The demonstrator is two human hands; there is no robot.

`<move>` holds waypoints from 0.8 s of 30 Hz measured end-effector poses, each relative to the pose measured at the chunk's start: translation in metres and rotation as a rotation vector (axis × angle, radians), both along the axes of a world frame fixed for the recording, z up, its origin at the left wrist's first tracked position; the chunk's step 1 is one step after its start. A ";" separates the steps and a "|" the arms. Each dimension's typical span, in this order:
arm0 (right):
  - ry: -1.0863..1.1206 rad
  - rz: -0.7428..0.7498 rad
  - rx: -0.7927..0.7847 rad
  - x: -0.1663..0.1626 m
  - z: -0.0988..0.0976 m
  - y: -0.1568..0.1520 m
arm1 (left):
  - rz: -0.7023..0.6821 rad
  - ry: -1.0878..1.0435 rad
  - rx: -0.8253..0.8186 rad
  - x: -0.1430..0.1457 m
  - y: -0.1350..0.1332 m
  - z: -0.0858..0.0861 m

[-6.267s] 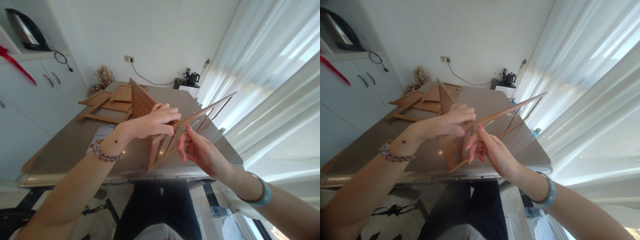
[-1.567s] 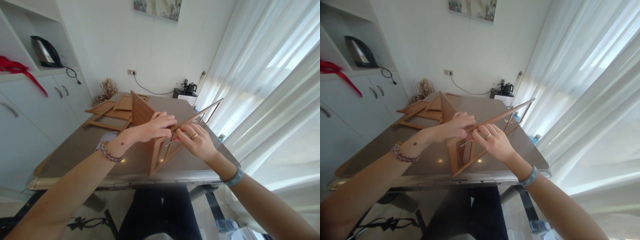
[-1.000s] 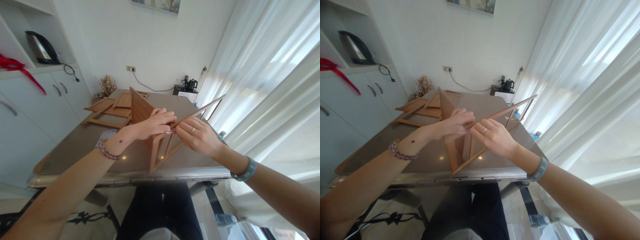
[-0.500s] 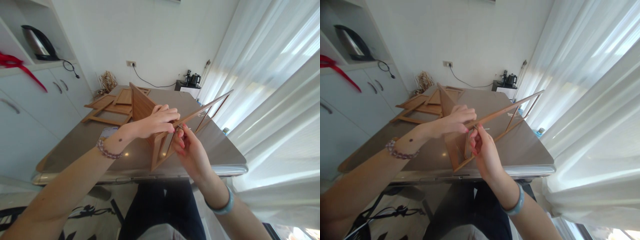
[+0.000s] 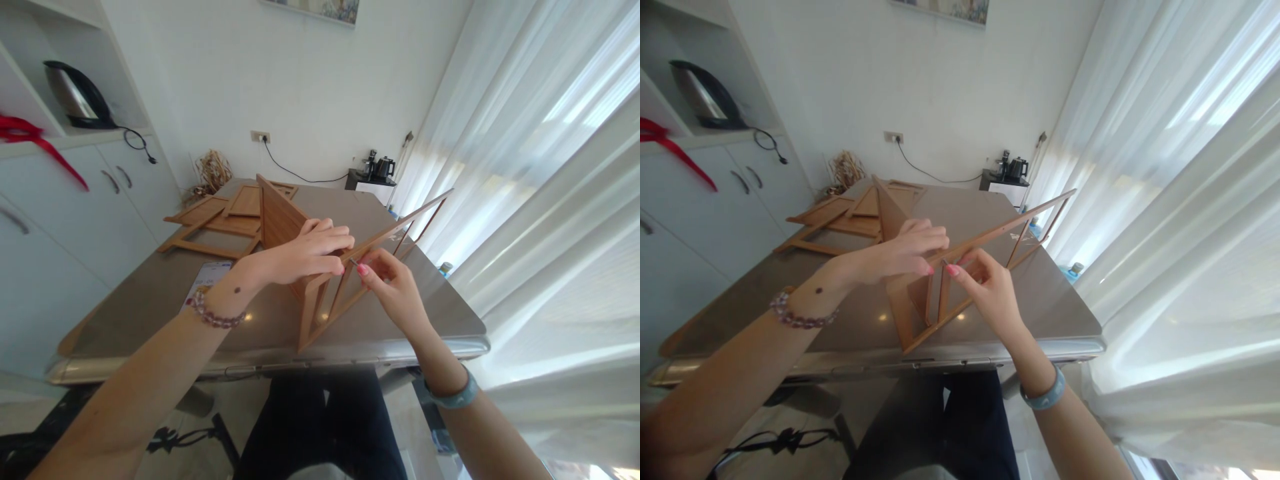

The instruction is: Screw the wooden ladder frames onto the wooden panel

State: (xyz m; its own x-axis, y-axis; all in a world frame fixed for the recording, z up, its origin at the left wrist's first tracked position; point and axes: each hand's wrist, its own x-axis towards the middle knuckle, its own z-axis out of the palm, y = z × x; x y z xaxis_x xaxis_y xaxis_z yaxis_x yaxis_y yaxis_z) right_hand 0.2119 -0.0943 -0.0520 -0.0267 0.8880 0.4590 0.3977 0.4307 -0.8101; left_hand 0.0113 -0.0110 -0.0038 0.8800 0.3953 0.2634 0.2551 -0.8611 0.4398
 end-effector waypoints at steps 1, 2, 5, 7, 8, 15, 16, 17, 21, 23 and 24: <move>-0.157 -0.087 0.152 0.003 0.003 -0.001 | 0.002 -0.002 0.003 0.000 0.000 -0.001; -0.291 -0.148 0.288 0.004 0.006 -0.002 | 0.001 -0.003 0.008 0.001 0.000 -0.002; -0.461 -0.166 0.429 -0.002 0.010 -0.008 | 0.001 -0.007 0.019 0.001 0.001 -0.004; -0.317 -0.098 0.278 -0.012 0.011 -0.012 | 0.001 -0.009 0.024 0.001 0.002 -0.005; -0.185 -0.041 0.160 -0.017 0.011 -0.013 | 0.001 -0.009 0.027 0.000 0.003 -0.005; 1.008 0.287 -0.498 -0.045 0.011 -0.020 | 0.026 -0.003 0.056 0.003 0.008 -0.010; 1.135 0.308 -0.571 -0.046 0.013 -0.021 | 0.032 0.000 0.061 0.003 0.008 -0.010; 1.243 0.343 -0.644 -0.046 0.015 -0.022 | 0.032 0.002 0.063 0.003 0.008 -0.010; 1.517 0.460 -0.830 -0.045 0.022 -0.026 | 0.021 -0.002 0.063 0.004 0.008 -0.011; 1.543 0.447 -0.833 -0.043 0.022 -0.026 | 0.021 -0.006 0.080 0.004 0.009 -0.011; 1.532 0.451 -0.835 -0.043 0.022 -0.026 | 0.019 -0.003 0.085 0.004 0.009 -0.010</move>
State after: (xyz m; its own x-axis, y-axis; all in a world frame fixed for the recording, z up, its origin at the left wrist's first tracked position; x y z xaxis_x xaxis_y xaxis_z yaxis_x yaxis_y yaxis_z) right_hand 0.1693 -0.1205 -0.0300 -0.3328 0.9188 -0.2122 -0.8546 -0.3889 -0.3441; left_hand 0.0153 -0.0025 -0.0141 0.8718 0.3881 0.2990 0.2708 -0.8903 0.3661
